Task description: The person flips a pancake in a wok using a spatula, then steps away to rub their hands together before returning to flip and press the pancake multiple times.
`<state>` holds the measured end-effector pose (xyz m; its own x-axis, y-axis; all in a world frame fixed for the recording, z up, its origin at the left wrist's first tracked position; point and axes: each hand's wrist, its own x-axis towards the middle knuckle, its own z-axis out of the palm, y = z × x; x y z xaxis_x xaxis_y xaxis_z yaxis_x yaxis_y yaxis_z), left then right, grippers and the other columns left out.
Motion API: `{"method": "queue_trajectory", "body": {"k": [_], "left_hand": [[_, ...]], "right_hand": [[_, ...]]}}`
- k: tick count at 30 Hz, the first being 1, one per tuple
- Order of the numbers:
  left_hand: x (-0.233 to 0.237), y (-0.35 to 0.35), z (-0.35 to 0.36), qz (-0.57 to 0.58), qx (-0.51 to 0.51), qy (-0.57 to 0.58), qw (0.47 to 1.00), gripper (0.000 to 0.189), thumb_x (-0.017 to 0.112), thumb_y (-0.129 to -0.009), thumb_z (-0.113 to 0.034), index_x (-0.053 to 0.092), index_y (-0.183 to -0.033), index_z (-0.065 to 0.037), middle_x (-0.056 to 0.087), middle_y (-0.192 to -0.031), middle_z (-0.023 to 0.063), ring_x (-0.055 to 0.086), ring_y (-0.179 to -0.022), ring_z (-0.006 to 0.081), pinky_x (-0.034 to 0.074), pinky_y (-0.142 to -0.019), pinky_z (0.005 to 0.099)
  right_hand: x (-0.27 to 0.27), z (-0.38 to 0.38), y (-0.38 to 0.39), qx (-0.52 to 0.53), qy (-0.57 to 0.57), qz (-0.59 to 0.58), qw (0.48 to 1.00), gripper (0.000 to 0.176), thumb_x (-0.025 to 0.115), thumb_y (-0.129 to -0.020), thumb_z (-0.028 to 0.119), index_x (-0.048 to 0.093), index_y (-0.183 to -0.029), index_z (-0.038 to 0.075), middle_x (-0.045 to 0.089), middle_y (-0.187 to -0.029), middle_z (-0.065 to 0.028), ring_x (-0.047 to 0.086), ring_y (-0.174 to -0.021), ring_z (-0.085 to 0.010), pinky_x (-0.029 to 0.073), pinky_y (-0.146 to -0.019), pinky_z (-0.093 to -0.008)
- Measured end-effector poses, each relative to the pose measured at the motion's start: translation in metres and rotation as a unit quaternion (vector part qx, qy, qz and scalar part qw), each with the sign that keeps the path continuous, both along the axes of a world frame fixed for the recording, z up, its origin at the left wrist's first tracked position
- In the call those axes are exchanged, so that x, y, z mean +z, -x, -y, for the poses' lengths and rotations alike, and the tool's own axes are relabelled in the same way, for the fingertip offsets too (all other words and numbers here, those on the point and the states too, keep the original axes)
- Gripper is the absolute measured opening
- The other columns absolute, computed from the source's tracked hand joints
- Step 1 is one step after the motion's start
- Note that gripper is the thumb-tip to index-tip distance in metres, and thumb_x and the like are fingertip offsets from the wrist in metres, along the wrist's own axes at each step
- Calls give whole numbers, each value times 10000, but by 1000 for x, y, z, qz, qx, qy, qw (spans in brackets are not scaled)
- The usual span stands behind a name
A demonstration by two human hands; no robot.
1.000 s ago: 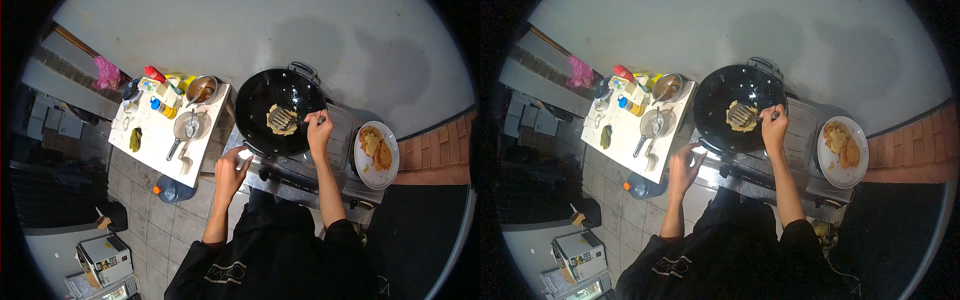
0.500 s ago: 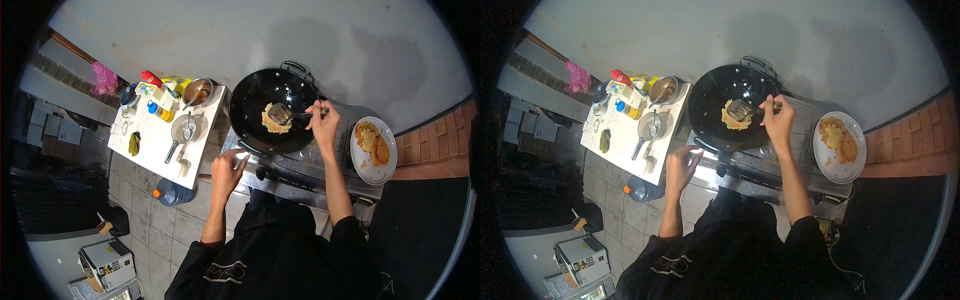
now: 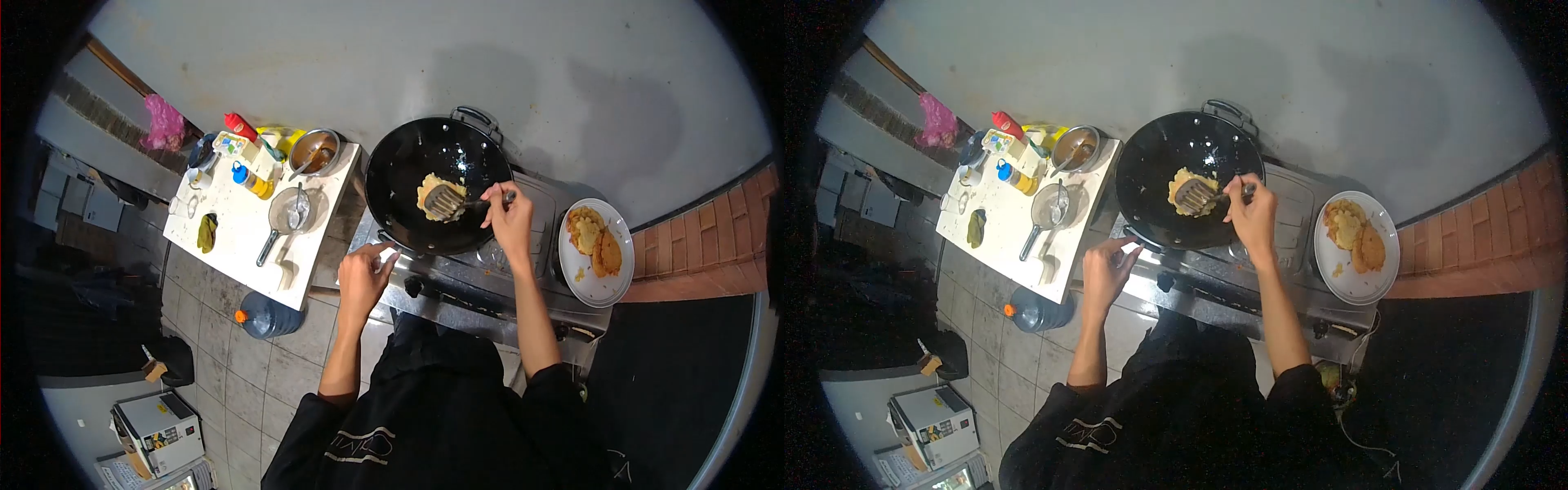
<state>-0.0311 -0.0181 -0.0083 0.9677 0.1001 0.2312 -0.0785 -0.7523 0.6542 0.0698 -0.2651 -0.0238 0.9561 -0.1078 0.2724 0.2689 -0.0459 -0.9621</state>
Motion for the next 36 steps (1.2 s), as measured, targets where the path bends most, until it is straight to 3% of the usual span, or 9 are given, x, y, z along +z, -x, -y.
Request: {"method": "queue_trajectory", "body": {"k": [4,7,12,25,30,36], "left_hand": [[-3,-1,-3,11,5,-6,1000,234,773,-783,-204,746,-965,-61,527,-601,98,506,-508,226,410,-514,355],[-1,-1,-3,-2,6,-11,1000,232,774,-781,-204,747,-962,-60,539,-607,97,514,-512,224,416,-516,355],[1,-2,-1,5,-1,-5,1000,223,773,-785,-204,749,-952,-58,546,-606,99,512,-507,223,417,-517,353],[-3,-3,-2,10,-8,8,1000,227,772,-788,-207,744,-957,-58,550,-602,103,496,-494,222,403,-508,352],[-2,-5,0,9,-12,13,1000,212,763,-794,-184,742,-962,-57,551,-615,105,495,-498,222,401,-507,354],[2,-4,2,-3,-8,16,1000,205,766,-790,-172,741,-957,-55,544,-619,104,497,-504,221,401,-509,353]], "right_hand": [[-14,-9,5,-31,5,1,1000,223,532,-982,115,560,-808,-23,649,-717,-72,556,-473,-78,468,-399,-245],[-18,-6,5,-48,43,-45,997,228,524,-985,110,533,-793,-14,656,-712,-69,578,-513,-89,451,-454,-250],[-26,-7,1,-99,93,18,991,221,516,-979,87,507,-783,-15,659,-702,-91,608,-628,-123,456,-608,-284],[-29,-4,-4,-84,85,34,992,220,509,-973,56,478,-762,1,656,-689,-104,582,-604,-114,446,-579,-286],[-36,-5,-5,-77,94,91,988,228,534,-958,64,493,-741,7,637,-648,-84,543,-567,-98,428,-542,-273],[-27,-2,-10,-54,67,61,994,280,560,-937,58,530,-665,-1,568,-566,-40,485,-517,-78,377,-505,-265]]}}
